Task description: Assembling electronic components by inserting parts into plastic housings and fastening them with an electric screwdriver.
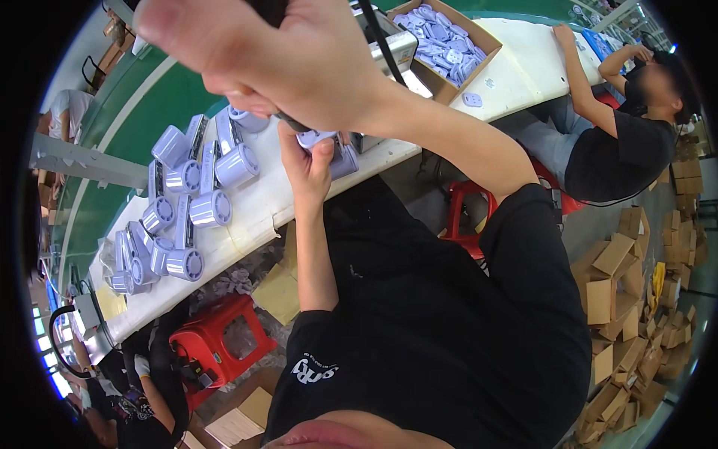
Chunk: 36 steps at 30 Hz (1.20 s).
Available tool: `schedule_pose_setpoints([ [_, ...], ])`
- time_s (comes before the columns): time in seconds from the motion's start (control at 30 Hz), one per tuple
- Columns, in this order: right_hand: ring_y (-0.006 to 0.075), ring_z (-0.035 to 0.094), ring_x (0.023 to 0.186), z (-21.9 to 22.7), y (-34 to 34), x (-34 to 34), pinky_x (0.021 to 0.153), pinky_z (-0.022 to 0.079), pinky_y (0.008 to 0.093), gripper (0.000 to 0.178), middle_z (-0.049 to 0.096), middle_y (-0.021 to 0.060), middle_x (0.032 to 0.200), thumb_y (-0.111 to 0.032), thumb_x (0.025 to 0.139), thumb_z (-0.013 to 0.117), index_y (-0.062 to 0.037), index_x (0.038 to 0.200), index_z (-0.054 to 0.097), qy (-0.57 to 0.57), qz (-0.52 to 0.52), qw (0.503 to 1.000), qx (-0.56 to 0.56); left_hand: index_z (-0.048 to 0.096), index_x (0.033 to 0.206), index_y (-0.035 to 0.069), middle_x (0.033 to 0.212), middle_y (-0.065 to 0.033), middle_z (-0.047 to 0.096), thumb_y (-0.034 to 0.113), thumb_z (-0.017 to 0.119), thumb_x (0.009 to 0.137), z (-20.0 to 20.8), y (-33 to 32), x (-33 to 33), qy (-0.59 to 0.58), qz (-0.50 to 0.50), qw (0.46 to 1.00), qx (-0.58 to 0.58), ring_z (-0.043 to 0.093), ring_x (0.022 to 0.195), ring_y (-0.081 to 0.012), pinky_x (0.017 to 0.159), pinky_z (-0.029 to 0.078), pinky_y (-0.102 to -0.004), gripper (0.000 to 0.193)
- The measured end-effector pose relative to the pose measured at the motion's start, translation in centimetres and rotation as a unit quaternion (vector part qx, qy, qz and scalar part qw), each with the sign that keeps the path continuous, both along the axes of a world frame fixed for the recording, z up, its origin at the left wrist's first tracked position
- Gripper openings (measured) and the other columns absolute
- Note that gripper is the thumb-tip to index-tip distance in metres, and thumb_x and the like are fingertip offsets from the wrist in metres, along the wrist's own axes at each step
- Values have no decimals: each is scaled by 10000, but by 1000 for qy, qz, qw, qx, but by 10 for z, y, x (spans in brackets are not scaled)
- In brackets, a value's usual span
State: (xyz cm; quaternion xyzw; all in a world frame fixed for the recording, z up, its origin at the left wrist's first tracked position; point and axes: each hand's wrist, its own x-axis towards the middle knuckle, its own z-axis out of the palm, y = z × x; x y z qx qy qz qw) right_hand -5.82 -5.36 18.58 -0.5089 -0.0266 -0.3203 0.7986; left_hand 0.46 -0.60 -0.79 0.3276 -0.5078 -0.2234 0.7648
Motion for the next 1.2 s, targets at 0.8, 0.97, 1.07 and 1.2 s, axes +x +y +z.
schedule_pose_setpoints([
  [0.8,332,652,821,-106,-200,-195,781,493,371,442,675,183,875,-240,695,813,-7,1038,661,594,-380,563,-430,548,1056,48,878,-172,660,322,592,934,139,-113,165,-523,241,783,235,642,804,-355,716,503,-398,303],
  [0.97,353,655,867,-99,-197,-193,801,500,380,427,673,200,917,-223,700,809,-10,1038,657,606,-342,574,-432,560,1088,14,997,-230,658,450,561,926,73,-224,239,-652,167,678,295,632,940,-399,795,498,-471,465],
  [1.07,366,652,903,-104,-196,-195,816,496,398,416,672,207,942,-194,697,805,-11,1040,656,581,-373,582,-430,563,1124,-27,1033,-247,653,552,543,900,48,-287,229,-684,178,606,365,623,981,-414,852,494,-476,621],
  [1.2,369,645,872,-120,-208,-200,808,488,394,372,671,212,919,-148,707,780,3,1022,653,563,-386,603,-413,616,1121,-66,1136,-262,639,630,624,785,43,-361,182,-544,151,692,450,628,1025,-410,904,494,-455,773],
])
